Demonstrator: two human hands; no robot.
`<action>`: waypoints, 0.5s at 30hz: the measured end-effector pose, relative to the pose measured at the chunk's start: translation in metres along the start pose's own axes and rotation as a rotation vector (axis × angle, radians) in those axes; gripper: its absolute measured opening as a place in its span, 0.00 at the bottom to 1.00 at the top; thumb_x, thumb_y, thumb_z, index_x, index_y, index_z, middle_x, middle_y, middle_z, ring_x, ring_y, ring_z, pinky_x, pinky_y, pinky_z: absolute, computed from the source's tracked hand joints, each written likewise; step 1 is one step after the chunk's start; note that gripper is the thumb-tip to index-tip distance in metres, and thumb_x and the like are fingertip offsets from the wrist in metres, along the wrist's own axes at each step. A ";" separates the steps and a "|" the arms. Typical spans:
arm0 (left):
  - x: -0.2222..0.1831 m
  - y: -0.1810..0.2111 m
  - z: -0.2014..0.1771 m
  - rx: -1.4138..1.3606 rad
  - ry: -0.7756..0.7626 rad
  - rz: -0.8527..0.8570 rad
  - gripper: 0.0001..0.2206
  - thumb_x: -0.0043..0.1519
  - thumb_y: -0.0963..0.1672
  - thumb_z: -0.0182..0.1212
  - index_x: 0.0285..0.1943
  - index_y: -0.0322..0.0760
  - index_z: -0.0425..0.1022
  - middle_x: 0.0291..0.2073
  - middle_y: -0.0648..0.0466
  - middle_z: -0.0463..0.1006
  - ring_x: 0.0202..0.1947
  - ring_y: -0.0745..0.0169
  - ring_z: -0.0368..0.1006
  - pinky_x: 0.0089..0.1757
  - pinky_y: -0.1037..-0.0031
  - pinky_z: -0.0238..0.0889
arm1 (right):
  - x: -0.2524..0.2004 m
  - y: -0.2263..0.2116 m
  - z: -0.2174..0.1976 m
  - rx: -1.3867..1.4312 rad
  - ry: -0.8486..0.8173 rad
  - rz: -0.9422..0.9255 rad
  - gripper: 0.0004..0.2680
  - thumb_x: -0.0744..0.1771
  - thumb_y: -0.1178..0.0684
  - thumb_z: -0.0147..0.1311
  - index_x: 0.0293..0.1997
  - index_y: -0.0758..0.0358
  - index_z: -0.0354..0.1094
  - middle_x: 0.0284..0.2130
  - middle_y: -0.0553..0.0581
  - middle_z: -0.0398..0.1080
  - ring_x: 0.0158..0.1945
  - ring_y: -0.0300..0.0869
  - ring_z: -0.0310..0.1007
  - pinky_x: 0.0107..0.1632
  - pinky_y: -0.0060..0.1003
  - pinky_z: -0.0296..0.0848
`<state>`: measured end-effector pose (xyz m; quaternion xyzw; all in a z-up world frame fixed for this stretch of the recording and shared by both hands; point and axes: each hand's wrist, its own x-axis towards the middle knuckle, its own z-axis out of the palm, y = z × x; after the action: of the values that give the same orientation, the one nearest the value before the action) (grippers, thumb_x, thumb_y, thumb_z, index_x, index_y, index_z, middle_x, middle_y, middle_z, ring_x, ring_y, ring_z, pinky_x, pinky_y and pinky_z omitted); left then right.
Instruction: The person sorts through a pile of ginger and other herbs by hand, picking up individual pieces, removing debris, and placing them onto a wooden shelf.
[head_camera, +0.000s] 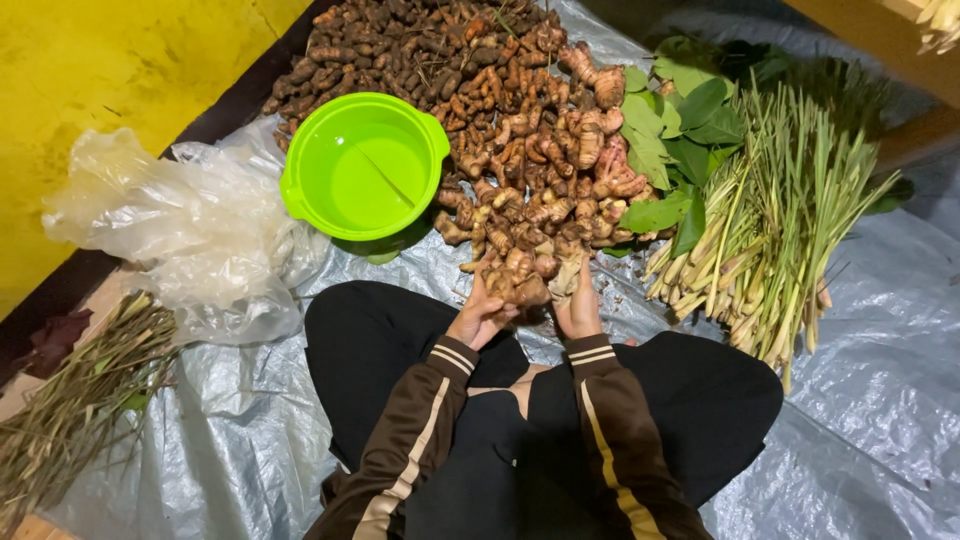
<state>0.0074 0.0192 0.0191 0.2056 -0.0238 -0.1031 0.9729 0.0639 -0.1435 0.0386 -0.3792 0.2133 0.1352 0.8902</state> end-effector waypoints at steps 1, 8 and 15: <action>0.000 -0.003 -0.008 0.001 -0.001 0.000 0.41 0.58 0.35 0.60 0.78 0.58 0.44 0.49 0.45 0.72 0.38 0.60 0.77 0.41 0.72 0.76 | 0.002 0.007 -0.002 0.001 0.000 -0.001 0.24 0.72 0.35 0.40 0.71 0.64 0.57 0.66 0.65 0.60 0.68 0.54 0.62 0.67 0.50 0.66; -0.001 -0.007 -0.019 -0.025 0.050 -0.022 0.40 0.61 0.35 0.57 0.78 0.64 0.44 0.48 0.46 0.73 0.38 0.59 0.76 0.44 0.71 0.75 | 0.026 0.033 -0.046 -0.495 -0.074 -0.401 0.16 0.69 0.54 0.55 0.64 0.64 0.61 0.51 0.58 0.73 0.52 0.39 0.71 0.57 0.37 0.74; -0.004 -0.032 -0.043 0.080 0.033 -0.152 0.34 0.62 0.37 0.59 0.75 0.59 0.51 0.47 0.46 0.75 0.39 0.60 0.77 0.46 0.67 0.77 | 0.066 0.048 -0.105 -0.660 0.175 -0.639 0.08 0.70 0.52 0.57 0.50 0.65 0.75 0.44 0.59 0.77 0.49 0.38 0.72 0.56 0.42 0.73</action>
<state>0.0012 0.0083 -0.0329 0.2474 0.0038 -0.1721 0.9535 0.0732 -0.1828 -0.0882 -0.6988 0.1058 -0.1177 0.6976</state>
